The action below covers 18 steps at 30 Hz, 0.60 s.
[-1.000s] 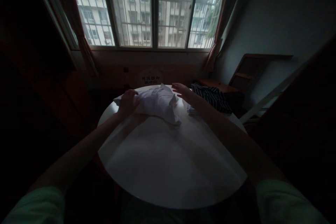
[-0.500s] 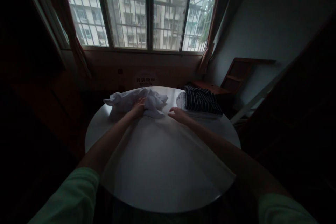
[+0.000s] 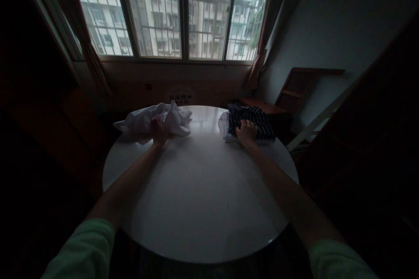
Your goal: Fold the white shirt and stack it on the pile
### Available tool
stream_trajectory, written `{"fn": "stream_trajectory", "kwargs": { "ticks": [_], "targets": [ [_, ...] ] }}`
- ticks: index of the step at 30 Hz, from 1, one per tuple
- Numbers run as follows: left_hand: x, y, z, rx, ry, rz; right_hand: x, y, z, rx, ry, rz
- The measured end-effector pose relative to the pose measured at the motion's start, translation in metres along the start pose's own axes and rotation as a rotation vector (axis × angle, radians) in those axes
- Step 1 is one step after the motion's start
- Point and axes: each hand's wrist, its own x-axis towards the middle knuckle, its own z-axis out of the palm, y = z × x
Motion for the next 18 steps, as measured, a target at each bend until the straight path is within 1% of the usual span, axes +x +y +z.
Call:
{"fn": "stream_trajectory", "kwargs": {
  "ticks": [1, 2, 3, 5, 6, 7, 9, 11, 13, 15, 16, 18],
  "targets": [
    [-0.004, 0.005, 0.001, 0.010, 0.068, 0.013, -0.001, -0.003, 0.001, 0.020, 0.013, 0.004],
    [-0.008, 0.010, 0.003, 0.035, 0.069, 0.042, -0.001, -0.005, 0.002, 0.049, 0.031, 0.017],
    [-0.012, 0.015, 0.005, 0.054, 0.002, 0.087, -0.002, -0.007, 0.003, 0.089, 0.057, 0.042],
    [-0.018, 0.024, 0.013, 0.049, -0.237, 0.180, -0.004, -0.008, 0.004, 0.205, 0.115, 0.125],
    [-0.021, 0.027, 0.018, 0.050, -0.339, 0.205, -0.004, -0.008, 0.004, 0.279, 0.141, 0.179],
    [-0.024, 0.029, 0.022, 0.058, -0.414, 0.213, -0.005, -0.008, 0.002, 0.357, 0.159, 0.238],
    [-0.027, 0.032, 0.028, 0.091, -0.470, 0.203, -0.007, -0.008, -0.004, 0.499, 0.189, 0.352],
    [-0.029, 0.033, 0.030, 0.119, -0.504, 0.202, -0.010, -0.012, -0.015, 0.591, 0.235, 0.412],
    [-0.029, 0.033, 0.030, 0.086, -0.470, 0.203, -0.016, -0.022, -0.027, 0.650, 0.290, 0.364],
    [-0.030, 0.034, 0.027, -0.052, -0.401, 0.168, -0.028, -0.038, -0.038, 0.716, 0.301, 0.211],
    [-0.030, 0.036, 0.025, -0.177, -0.367, 0.103, -0.036, -0.049, -0.042, 0.756, 0.276, 0.121],
    [-0.032, 0.040, 0.020, -0.453, -0.312, -0.097, -0.054, -0.071, -0.049, 0.848, 0.146, -0.073]
  ]
}}
